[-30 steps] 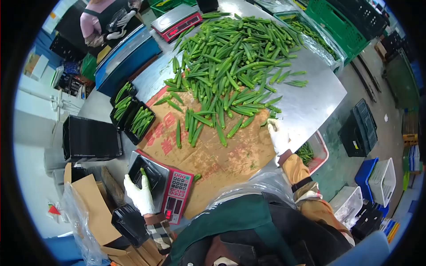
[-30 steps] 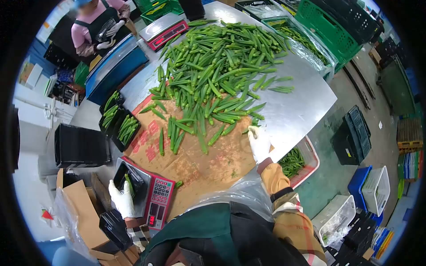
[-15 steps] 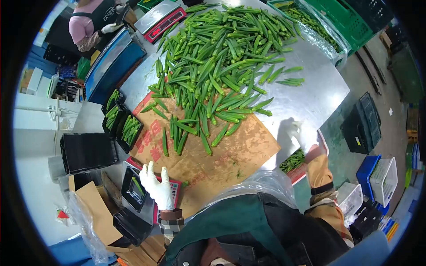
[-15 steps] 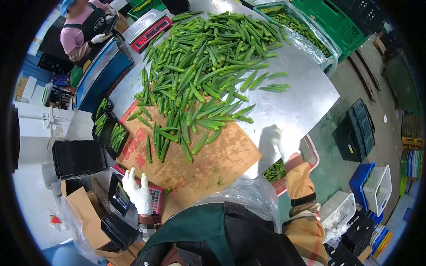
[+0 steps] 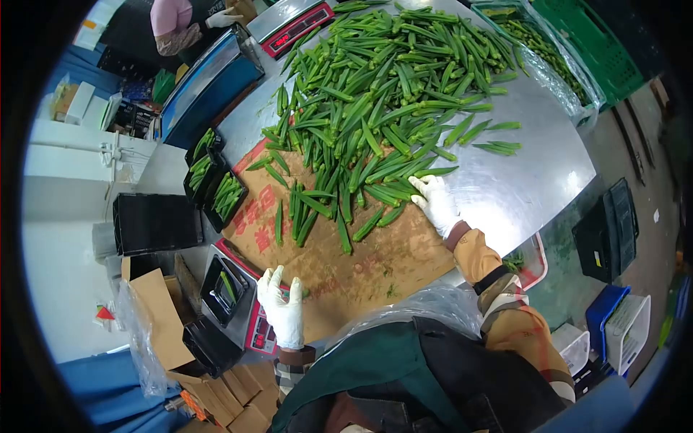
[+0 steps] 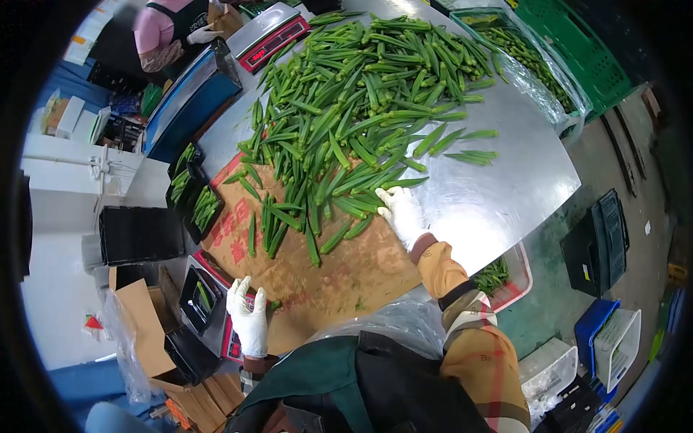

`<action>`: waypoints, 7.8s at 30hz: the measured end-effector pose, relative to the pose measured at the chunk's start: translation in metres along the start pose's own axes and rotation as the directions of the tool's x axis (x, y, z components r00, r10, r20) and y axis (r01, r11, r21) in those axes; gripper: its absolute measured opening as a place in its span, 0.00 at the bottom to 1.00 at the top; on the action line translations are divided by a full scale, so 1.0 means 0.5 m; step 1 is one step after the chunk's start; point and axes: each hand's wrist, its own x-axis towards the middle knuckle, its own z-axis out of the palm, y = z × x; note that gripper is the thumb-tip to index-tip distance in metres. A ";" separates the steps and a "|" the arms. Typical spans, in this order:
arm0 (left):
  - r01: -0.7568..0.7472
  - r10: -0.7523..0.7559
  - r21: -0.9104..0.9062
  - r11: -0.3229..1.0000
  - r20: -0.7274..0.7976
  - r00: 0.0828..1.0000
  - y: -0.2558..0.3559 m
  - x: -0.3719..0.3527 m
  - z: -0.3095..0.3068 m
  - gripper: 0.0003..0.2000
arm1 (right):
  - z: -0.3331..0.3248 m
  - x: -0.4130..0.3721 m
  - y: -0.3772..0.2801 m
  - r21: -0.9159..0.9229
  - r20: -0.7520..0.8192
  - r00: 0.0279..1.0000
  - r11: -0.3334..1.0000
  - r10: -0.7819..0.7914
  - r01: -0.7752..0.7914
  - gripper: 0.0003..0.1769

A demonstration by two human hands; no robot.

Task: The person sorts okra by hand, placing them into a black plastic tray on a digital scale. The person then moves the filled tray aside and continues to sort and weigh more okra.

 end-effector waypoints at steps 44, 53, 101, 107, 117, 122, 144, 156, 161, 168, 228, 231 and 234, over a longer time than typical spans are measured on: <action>-0.049 0.069 -0.134 0.990 0.151 0.986 0.003 0.042 0.108 0.23 | -0.375 -0.091 0.107 -0.287 0.621 0.614 0.870 0.488 -0.401 0.20; -0.119 0.143 -0.163 0.979 0.144 0.979 0.015 0.184 0.135 0.22 | -0.218 0.043 0.024 0.250 0.255 0.947 0.933 0.196 -0.260 0.24; 0.050 -0.036 -0.132 0.990 0.109 0.993 -0.031 0.061 0.267 0.21 | 0.016 0.000 -0.111 0.169 0.137 0.954 0.943 0.267 -0.288 0.32; -0.552 0.548 -0.086 0.830 -0.063 0.834 0.054 0.046 0.235 0.17 | -0.025 -0.062 -0.172 -0.049 0.330 0.932 0.989 0.146 -0.138 0.27; -0.343 0.328 0.070 0.937 0.163 0.930 0.025 0.052 0.215 0.09 | 0.001 -0.070 -0.209 -0.057 0.343 0.909 0.971 0.237 -0.232 0.22; 0.125 -0.081 -0.254 0.959 0.178 0.981 -0.039 0.092 0.246 0.17 | -0.007 -0.011 -0.164 -0.196 0.130 0.991 0.981 0.025 0.001 0.21; 0.054 -0.052 -0.005 0.999 0.195 0.979 0.081 0.143 0.341 0.24 | 0.001 -0.107 -0.108 -0.281 0.400 0.914 0.940 -0.070 0.195 0.29; -0.070 0.038 0.101 0.992 0.290 0.956 0.095 0.058 0.316 0.22 | 0.089 -0.099 -0.208 -0.093 0.332 0.928 0.985 0.169 -0.146 0.29; 0.226 -0.071 -0.392 0.892 0.371 0.926 0.057 0.077 0.296 0.18 | 0.004 -0.078 -0.173 0.164 0.394 0.880 0.921 0.267 -0.353 0.32; 0.734 0.103 -0.679 -0.024 0.728 0.677 0.021 0.079 0.204 0.25 | 0.067 -0.019 -0.250 0.138 0.247 0.948 0.961 0.201 -0.240 0.32; -0.213 -0.910 -0.974 0.079 -0.158 0.385 -0.382 -0.119 -0.163 0.22 | 0.260 0.096 -0.506 0.695 0.587 0.718 0.688 -0.374 -0.210 0.20; -0.205 -0.954 -0.958 0.199 -0.237 0.183 -0.424 -0.142 -0.193 0.24 | 0.169 0.042 -0.325 0.637 0.663 0.742 0.595 -0.099 -0.490 0.17; -0.122 -0.905 -0.931 0.345 -0.364 0.220 -0.447 -0.150 -0.215 0.33 | 0.101 -0.025 -0.214 0.536 0.578 0.805 0.683 0.131 -0.496 0.12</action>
